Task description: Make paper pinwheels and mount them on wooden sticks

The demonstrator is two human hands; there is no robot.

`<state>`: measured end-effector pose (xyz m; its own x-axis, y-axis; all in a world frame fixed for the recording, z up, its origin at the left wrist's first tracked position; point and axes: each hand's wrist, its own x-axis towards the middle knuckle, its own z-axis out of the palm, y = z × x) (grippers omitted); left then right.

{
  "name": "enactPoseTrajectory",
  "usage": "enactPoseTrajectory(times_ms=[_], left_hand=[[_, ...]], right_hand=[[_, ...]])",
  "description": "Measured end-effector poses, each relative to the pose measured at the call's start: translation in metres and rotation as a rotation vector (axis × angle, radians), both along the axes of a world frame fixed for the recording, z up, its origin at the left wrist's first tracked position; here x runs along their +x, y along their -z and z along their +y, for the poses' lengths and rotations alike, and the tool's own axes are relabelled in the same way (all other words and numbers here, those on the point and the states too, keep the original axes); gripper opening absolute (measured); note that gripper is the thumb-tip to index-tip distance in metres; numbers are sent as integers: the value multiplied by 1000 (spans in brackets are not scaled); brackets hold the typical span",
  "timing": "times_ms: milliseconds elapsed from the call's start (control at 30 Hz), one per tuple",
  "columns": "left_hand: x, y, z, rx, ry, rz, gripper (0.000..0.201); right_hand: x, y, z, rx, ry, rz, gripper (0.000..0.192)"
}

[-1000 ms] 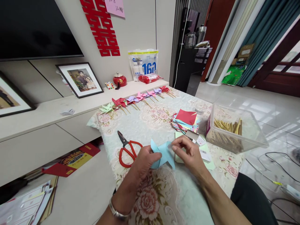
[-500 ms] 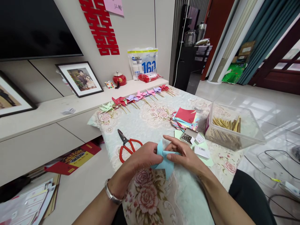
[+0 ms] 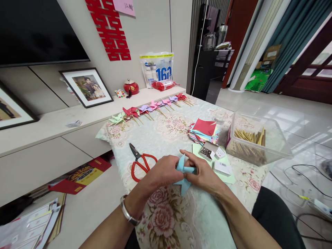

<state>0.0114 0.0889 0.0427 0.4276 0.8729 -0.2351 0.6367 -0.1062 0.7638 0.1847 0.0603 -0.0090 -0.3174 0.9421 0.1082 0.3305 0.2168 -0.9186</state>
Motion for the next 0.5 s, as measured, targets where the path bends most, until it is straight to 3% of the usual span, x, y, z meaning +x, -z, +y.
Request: enactPoseTrajectory(times_ms=[300, 433, 500], left_hand=[[0, 14, 3, -5, -4, -108, 8], [-11, 19, 7, -199, -42, -285, 8], [-19, 19, 7, -318, -80, -415, 18]], right_hand=[[-3, 0, 1, 12, 49, -37, 81], [-2, -3, 0, -64, 70, 126, 78], [-1, -3, 1, -122, 93, 238, 77]])
